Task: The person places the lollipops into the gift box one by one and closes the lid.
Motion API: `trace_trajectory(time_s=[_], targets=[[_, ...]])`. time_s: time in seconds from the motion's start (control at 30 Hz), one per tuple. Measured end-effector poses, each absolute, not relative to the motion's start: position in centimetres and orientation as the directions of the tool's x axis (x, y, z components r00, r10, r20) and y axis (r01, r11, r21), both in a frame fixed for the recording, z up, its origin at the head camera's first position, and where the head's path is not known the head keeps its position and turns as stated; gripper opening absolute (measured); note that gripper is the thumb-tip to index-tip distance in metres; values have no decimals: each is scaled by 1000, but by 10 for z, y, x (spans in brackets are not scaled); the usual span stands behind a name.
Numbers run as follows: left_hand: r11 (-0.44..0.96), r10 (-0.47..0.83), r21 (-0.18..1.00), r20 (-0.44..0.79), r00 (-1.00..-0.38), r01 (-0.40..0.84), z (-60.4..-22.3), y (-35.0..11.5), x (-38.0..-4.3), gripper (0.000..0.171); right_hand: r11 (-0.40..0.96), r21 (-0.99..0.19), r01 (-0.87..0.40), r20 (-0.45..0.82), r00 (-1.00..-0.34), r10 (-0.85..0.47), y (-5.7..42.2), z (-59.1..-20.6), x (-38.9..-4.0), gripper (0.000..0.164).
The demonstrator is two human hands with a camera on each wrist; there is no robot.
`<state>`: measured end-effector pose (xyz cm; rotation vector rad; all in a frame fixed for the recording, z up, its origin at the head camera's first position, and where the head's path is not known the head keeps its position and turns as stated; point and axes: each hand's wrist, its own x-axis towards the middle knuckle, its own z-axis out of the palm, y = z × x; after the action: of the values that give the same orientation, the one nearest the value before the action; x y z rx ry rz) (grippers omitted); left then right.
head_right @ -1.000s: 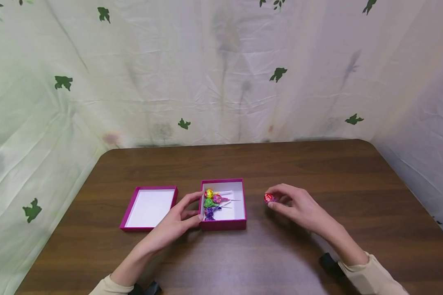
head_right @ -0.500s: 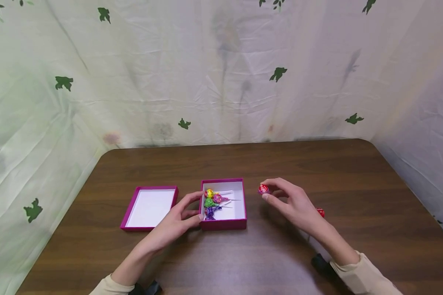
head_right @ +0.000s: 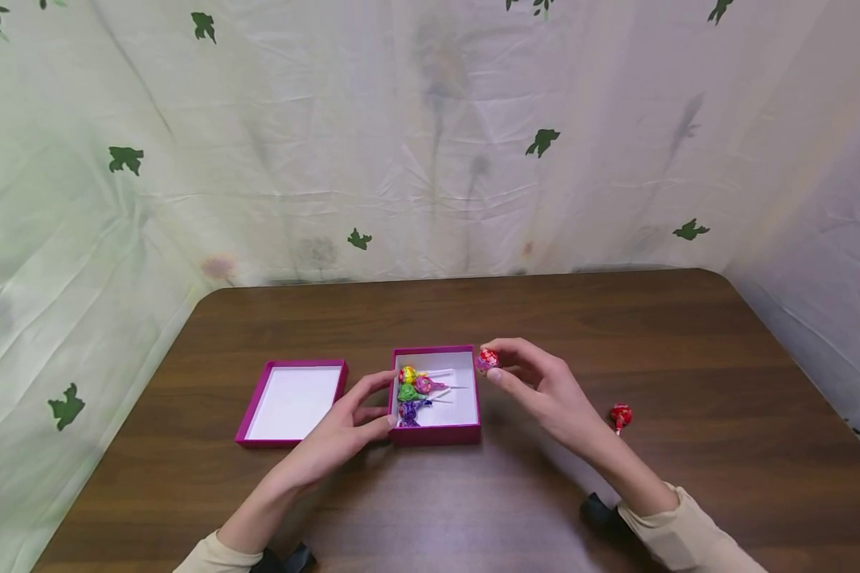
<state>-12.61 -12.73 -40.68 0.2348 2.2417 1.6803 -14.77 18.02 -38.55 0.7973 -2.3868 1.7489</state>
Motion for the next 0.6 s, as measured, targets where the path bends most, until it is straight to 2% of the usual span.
trace_trajectory(time_s=[0.4,0.6], targets=[[291,320,955,-159,-934,-63,-404,-127,-125,58,174,-877,-448,352,-844,-404,150,-383,-151,31],[297,318,954,-146,-937,-48,-405,-127,-125,58,217,-881,-421,281,-834,-475,136,-387,-161,31]])
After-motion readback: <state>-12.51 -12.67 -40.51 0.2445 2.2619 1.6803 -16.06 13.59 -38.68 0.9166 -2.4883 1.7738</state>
